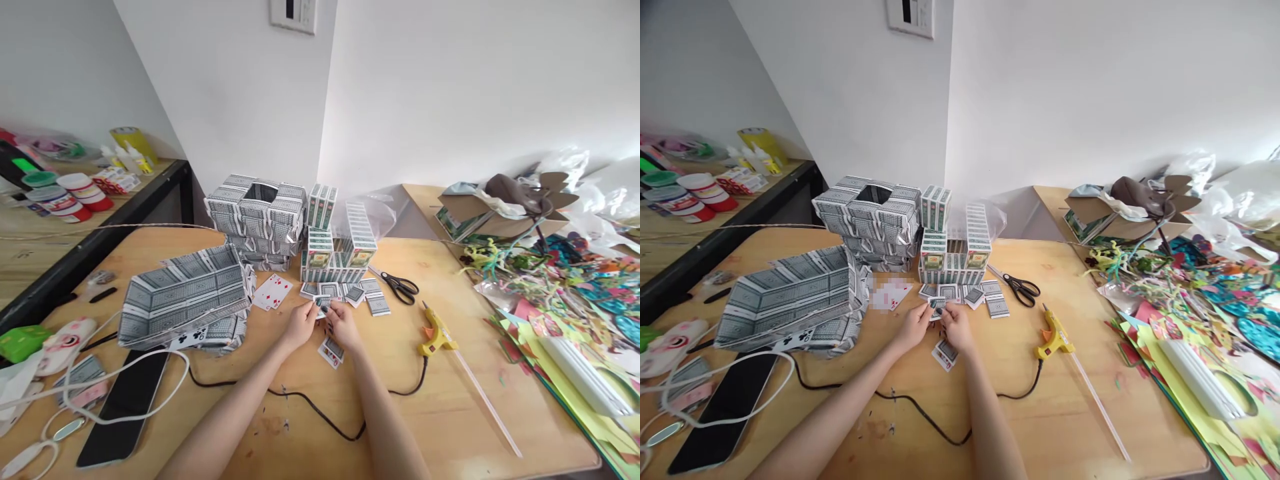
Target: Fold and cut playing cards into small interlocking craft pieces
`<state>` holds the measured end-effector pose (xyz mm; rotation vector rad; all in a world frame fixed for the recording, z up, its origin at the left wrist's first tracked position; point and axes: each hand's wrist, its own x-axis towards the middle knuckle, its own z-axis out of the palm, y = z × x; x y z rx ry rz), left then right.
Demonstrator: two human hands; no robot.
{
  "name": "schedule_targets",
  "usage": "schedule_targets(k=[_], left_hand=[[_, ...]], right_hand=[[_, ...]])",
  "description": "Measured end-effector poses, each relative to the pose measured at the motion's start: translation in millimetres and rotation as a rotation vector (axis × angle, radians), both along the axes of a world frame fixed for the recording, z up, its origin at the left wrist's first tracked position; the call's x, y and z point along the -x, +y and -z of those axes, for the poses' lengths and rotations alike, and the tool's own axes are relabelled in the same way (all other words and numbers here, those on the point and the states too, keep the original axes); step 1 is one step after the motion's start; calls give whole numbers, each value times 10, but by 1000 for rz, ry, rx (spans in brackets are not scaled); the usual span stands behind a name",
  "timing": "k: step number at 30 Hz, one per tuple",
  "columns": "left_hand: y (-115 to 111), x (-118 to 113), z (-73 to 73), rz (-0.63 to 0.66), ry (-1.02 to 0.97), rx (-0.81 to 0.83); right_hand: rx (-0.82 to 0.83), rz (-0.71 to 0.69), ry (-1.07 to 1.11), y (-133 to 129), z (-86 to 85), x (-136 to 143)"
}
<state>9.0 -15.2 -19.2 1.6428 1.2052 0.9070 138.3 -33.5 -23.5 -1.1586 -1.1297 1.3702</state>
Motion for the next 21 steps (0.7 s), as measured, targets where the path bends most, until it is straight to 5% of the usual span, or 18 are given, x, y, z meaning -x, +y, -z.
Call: schedule_targets(k=[6,13,21], left_hand=[[-60,204,-71,116,-12,59],[-54,202,-160,-4,-44,-99],[-170,117,-91,-103,44,-64]], right_hand=[[51,-49,-76,-34,-3,22],[-56,-173,-228,-25,-71,28],[4,-51,-95,-51,-81,-64]])
